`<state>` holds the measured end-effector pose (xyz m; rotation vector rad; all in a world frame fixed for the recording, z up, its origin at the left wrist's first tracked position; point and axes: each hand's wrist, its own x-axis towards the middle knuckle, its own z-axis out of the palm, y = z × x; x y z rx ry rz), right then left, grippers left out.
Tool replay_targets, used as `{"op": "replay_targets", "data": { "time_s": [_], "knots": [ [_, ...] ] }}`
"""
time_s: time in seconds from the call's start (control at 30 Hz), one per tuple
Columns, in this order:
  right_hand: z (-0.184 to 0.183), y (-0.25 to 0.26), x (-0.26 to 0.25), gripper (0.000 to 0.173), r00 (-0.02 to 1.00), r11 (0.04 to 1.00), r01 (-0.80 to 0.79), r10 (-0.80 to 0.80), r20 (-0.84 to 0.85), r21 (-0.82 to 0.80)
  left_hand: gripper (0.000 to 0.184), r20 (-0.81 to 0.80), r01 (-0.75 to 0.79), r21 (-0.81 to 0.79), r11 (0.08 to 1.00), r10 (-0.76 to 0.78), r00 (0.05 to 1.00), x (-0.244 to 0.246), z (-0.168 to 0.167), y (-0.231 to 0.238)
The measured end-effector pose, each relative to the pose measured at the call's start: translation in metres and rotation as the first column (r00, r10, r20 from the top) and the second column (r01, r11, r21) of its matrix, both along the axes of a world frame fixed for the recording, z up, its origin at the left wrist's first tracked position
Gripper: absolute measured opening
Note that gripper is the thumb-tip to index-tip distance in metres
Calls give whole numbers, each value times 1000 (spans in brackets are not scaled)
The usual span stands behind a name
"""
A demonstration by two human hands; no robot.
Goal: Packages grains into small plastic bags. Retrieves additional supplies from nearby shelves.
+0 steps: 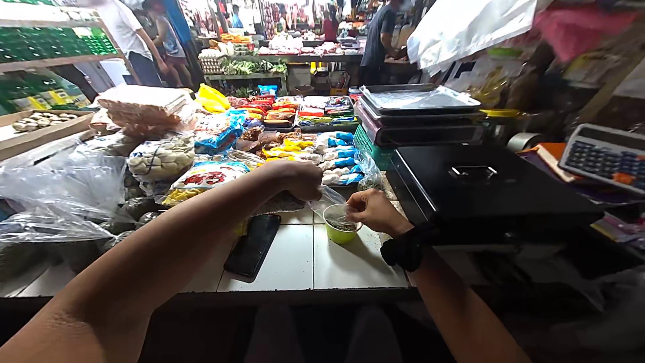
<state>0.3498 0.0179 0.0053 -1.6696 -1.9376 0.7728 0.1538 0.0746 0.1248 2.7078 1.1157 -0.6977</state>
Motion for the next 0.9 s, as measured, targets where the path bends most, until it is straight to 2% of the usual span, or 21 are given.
{"op": "replay_targets", "data": {
  "time_s": [0.1,0.23,0.37,0.47,0.63,0.77,0.9],
  "knots": [
    [0,0,-3,13,1000,998,12,-12,0,61,39,151,26,-17,1000,-23,988,-20,-13,-1],
    [8,3,-6,15,1000,997,13,-13,-11,76,37,453,4,-60,998,24,891,-62,-59,-4],
    [19,10,-8,19,995,997,-79,81,55,-24,40,590,-40,-155,987,125,797,-84,-105,-11],
    [31,13,-8,10,986,989,-129,119,120,78,42,694,-60,-172,983,164,701,-87,-126,-13],
    [71,8,-18,7,986,938,-148,115,119,314,42,892,-95,-121,988,150,426,-88,-143,-14],
    [99,19,-24,10,972,929,-228,197,130,293,40,969,-134,-91,987,119,216,-86,-160,-14],
    [129,27,-52,6,933,860,-350,287,216,371,43,994,-254,-85,963,101,49,-76,-175,-20]
  ]
}}
